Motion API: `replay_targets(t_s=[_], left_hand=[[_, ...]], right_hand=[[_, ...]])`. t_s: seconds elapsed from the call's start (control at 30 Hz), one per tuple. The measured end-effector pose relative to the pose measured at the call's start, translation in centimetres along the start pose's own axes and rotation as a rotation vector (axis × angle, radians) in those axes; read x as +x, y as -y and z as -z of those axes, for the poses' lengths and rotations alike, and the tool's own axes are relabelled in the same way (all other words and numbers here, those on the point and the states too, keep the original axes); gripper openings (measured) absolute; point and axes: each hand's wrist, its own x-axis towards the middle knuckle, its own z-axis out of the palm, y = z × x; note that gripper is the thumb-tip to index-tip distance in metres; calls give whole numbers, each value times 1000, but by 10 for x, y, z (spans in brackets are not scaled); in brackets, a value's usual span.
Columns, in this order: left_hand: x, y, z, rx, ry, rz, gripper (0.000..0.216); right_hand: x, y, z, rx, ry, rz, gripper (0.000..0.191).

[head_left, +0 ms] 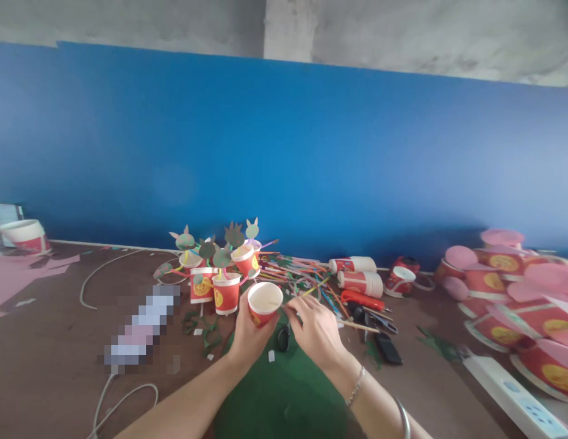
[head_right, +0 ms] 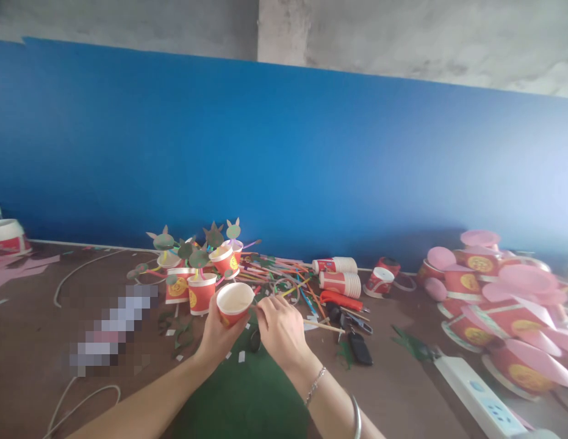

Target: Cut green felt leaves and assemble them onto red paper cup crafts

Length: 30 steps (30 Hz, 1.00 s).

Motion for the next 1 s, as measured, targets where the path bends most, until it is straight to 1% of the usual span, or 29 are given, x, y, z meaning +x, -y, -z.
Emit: replay_targets(t_s=[0.07,0.1,0.17,0.23,0.37,0.43,0.47,0.5,0.57,0.67,0.73,0.77,0.83,0.9,0.93,0.97,1.0], left_hand=[[0,-1,0,2,-22,11,56],[0,-1,0,5,-29,14,56],[0,1,0,10,-27,10,56],[-1,5,1,9,-8,-5,57],[-4,9,2,-12,46,-43,60],[-4,9,1,-14,59,-51,61],[-4,8,1,-12,60,-51,62],[-3,8,1,-10,58,-47,62],[-2,7,1,-14,48,-30,62],[0,7,1,-24,39,7,63],[0,7,2,-20,44,22,62],[0,7,2,-12,44,24,62],[0,7,2,8,36,18,61],[0,6,2,18,39,5,60],[-1,6,2,14,46,-1,59],[-1,6,2,8,53,-5,59],[-1,6,2,2,54,-6,60]], right_hand=[[-1,1,-3,-62,-60,61,20],[-2,1,-5,-62,-69,66,20],[-2,1,-7,1,-24,10,20],[-1,0,-7,154,95,-111,25],[3,-6,-4,602,431,-396,37],[5,-8,-3,774,571,-511,36],[6,-9,-2,815,598,-540,34],[6,-9,-2,820,585,-540,30],[5,-7,-3,712,462,-461,20],[2,-3,-3,388,229,-265,12],[1,-1,-4,208,146,-160,15],[0,-1,-4,152,135,-137,17],[1,-2,-5,136,177,-164,24],[2,-4,-6,236,272,-246,33],[3,-5,-6,309,306,-282,34],[4,-6,-6,374,314,-305,31],[4,-6,-6,416,294,-311,27]])
